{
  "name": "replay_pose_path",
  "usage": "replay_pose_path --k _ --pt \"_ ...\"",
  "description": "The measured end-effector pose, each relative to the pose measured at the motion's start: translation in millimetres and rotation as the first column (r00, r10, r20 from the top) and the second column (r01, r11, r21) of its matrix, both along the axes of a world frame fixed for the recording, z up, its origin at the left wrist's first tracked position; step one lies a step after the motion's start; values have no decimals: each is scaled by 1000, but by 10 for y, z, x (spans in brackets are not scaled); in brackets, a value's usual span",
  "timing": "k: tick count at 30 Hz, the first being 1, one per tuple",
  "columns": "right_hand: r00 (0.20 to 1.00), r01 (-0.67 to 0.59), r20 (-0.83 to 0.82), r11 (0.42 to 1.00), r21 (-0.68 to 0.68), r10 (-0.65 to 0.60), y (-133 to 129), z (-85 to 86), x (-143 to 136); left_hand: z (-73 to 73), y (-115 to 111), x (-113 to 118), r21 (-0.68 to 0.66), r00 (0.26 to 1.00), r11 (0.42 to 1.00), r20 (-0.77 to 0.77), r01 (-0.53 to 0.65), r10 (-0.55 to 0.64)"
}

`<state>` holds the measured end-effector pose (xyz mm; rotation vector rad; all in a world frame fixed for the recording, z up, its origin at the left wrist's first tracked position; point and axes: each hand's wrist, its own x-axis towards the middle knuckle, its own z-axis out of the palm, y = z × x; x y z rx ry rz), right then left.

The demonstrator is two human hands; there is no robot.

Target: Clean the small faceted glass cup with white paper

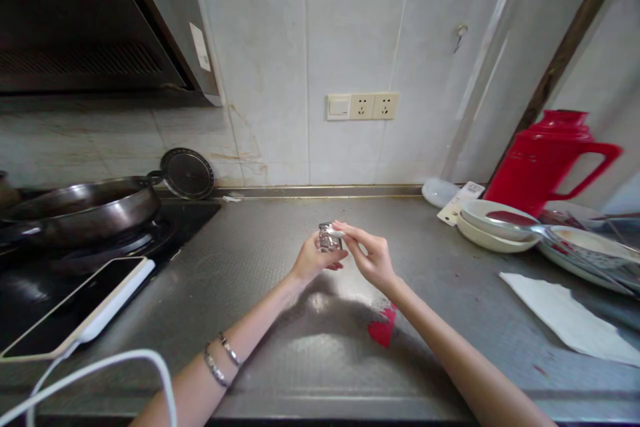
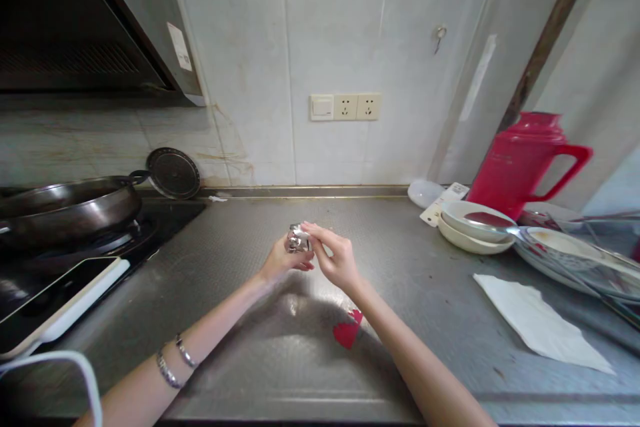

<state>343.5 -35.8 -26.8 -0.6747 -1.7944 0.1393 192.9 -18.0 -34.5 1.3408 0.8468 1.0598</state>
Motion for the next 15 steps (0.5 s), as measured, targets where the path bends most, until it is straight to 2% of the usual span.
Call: replay_pose_path --k 5,11,15 --pt "1000 -9 5 1000 20 9 -36 13 -28 6 10 -15 -6 999 999 7 47 -47" --pt "992 89 -85 992 -89 -97 -12 15 -5 8 -27 14 -35 1000 999 18 19 -19" --pt "996 63 -59 997 -36 -66 -23 27 -10 32 -25 8 -15 1000 1000 -1 -14 14"
